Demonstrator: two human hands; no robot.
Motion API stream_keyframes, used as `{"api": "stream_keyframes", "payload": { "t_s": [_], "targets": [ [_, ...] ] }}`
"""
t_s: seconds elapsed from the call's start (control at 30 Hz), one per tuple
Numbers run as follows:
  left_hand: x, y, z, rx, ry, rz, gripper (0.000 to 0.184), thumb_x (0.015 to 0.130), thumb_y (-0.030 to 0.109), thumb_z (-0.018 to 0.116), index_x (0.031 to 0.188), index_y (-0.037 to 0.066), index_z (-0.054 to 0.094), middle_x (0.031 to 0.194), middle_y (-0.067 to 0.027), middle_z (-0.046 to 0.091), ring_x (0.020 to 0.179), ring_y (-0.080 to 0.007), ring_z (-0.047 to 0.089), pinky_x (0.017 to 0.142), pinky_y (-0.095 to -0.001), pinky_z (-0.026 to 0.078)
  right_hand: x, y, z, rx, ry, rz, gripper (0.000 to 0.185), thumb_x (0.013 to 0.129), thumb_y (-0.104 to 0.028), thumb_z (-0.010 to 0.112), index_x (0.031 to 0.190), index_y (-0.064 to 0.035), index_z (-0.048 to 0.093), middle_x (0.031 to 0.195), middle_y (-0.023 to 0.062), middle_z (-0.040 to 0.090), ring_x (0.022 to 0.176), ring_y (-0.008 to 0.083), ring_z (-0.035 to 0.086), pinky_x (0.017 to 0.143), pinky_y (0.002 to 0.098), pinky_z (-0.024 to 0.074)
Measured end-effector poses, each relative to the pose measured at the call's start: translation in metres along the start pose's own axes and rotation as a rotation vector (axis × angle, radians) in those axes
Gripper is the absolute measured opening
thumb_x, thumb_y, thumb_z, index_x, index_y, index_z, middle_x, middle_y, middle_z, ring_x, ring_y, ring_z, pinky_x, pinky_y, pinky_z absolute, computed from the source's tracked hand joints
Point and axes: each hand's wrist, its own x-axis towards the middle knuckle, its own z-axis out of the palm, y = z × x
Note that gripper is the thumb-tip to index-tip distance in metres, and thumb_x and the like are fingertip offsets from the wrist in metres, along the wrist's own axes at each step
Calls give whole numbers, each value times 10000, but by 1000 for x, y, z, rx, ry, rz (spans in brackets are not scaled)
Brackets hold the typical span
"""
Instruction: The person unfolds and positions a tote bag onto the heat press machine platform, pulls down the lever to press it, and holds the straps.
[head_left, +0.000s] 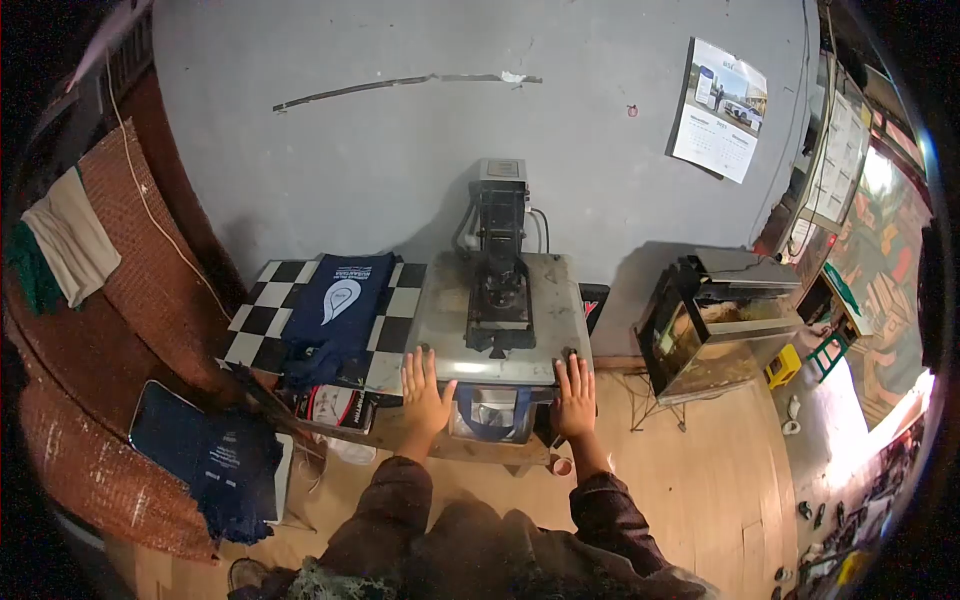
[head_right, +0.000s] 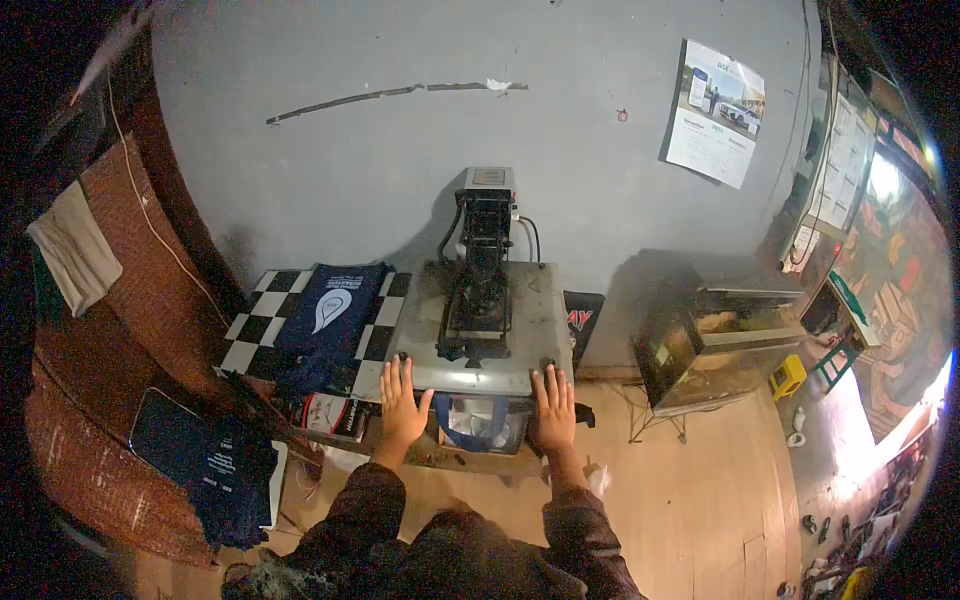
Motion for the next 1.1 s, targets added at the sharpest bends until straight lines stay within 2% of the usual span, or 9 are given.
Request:
{"api": "stream_keyframes", "payload": {
  "t_s": [0.23,0.43,0.53,0.6,0.73,0.97,1.03,1.07,1.1],
  "targets": [
    [-1,2,1,-89,-16,-15,675,989,382,557,1538,96,287,1609,-178,196,1508,-379,94,1209,-521,118,0,-3,-3,39,36,-4,800,787,-15,520,1547,-149,307,1629,124,217,1498,340,200,1224,464,151],
    [-35,20,21,-340,284,-75,288,953,208,625,1213,84,600,1238,-162,491,1135,-349,457,976,-488,371,1,0,1,50,61,-8,732,838,-31,486,1542,-145,320,1623,128,233,1495,348,205,1219,473,164],
    [-48,20,31,-724,111,-149,279,966,169,624,1219,62,578,1122,-134,538,909,-228,576,773,-327,490,0,-2,-1,74,77,-22,690,868,-62,457,1541,-138,324,1620,131,236,1490,362,209,1212,503,173],
    [-53,12,45,-786,77,-203,297,941,120,610,1218,27,558,1076,-158,582,998,-302,565,906,-393,449,0,-1,5,74,104,-21,705,848,-51,468,1536,-135,334,1620,128,237,1490,359,211,1211,512,176],
    [-62,-7,76,-1043,-4,-304,334,972,117,604,1281,38,503,1146,-128,597,1016,-233,612,898,-343,489,1,-8,4,62,127,14,761,789,-8,515,1521,-141,358,1619,110,246,1491,352,210,1215,503,174],
    [-52,-12,64,-1146,-195,-367,318,1000,186,613,1253,51,475,915,-12,533,806,-96,524,694,-277,455,1,-44,-6,337,252,160,701,663,65,599,1346,-54,503,1487,164,421,1422,392,321,1162,509,274],
    [-53,-19,69,-1156,-225,-387,309,995,189,623,1232,45,487,887,0,530,785,-82,500,686,-269,443,-14,-58,15,444,283,330,528,764,76,528,1278,-42,546,1389,198,489,1249,430,488,1001,456,437],
    [-53,-23,72,-1145,-268,-410,341,974,234,649,1227,54,508,939,-10,579,759,-90,543,629,-263,470,-15,-72,23,154,569,105,392,800,64,523,1175,-20,599,1176,186,611,998,352,610,792,372,498],
    [-55,-28,74,-1133,-313,-432,374,953,279,675,1221,63,529,991,-21,628,734,-97,587,571,-257,498,-16,-80,24,419,348,131,332,800,62,536,1115,-4,619,1059,167,637,908,312,619,734,348,491]
  ]
}}
